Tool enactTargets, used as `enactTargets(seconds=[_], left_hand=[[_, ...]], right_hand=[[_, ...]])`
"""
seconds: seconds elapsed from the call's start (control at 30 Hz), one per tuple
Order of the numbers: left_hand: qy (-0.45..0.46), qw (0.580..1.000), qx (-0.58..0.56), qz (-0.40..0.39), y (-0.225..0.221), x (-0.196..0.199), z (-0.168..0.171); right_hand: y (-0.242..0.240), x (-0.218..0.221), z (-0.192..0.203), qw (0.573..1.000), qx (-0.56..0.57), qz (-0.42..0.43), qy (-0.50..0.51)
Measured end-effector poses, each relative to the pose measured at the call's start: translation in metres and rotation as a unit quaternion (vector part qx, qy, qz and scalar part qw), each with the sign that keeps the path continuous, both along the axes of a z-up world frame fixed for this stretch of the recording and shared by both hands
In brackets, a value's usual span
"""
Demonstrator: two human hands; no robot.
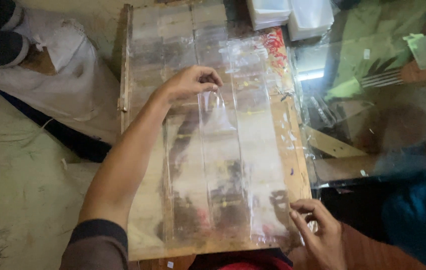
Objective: Separating and arranging thin plastic card sleeves on a production board.
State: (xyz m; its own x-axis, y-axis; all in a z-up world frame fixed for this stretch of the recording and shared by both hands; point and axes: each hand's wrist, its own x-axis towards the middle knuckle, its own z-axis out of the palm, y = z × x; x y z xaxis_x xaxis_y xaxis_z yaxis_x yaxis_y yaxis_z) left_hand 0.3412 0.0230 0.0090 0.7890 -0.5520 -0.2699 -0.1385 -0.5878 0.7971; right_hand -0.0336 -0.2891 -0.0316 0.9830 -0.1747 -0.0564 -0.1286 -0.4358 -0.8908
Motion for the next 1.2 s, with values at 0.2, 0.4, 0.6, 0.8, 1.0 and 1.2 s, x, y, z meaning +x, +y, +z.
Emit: enactTargets(seconds=[0.2,0.4,0.6,0.8,1.0,1.2], left_hand=[[0.016,0.997,0.067,-0.030,-0.013,0.045,-0.027],[-0.214,0.960,0.151,-0.096,0.003,0.053,-0.081],[-0.450,0.862,0.212,-0.093,-0.009,-0.087,-0.075],[-0.456,0.847,0.259,-0.081,0.019,-0.137,-0.107],[-0.445,0.855,0.257,-0.064,0.034,-0.144,-0.109],[-0.442,0.862,0.242,-0.048,0.034,-0.148,-0.109]], right_hand=[[-0.014,0.018,-0.011,0.998,-0.018,0.056,-0.006],[-0.024,0.027,-0.009,0.998,-0.028,0.059,-0.005],[-0.014,0.025,0.009,0.998,-0.046,0.049,-0.015],[0.014,0.009,0.018,0.996,-0.035,0.064,-0.054],[0.032,-0.018,0.024,0.997,-0.038,0.055,-0.046],[0.038,-0.031,0.023,0.996,-0.048,0.046,-0.067]])
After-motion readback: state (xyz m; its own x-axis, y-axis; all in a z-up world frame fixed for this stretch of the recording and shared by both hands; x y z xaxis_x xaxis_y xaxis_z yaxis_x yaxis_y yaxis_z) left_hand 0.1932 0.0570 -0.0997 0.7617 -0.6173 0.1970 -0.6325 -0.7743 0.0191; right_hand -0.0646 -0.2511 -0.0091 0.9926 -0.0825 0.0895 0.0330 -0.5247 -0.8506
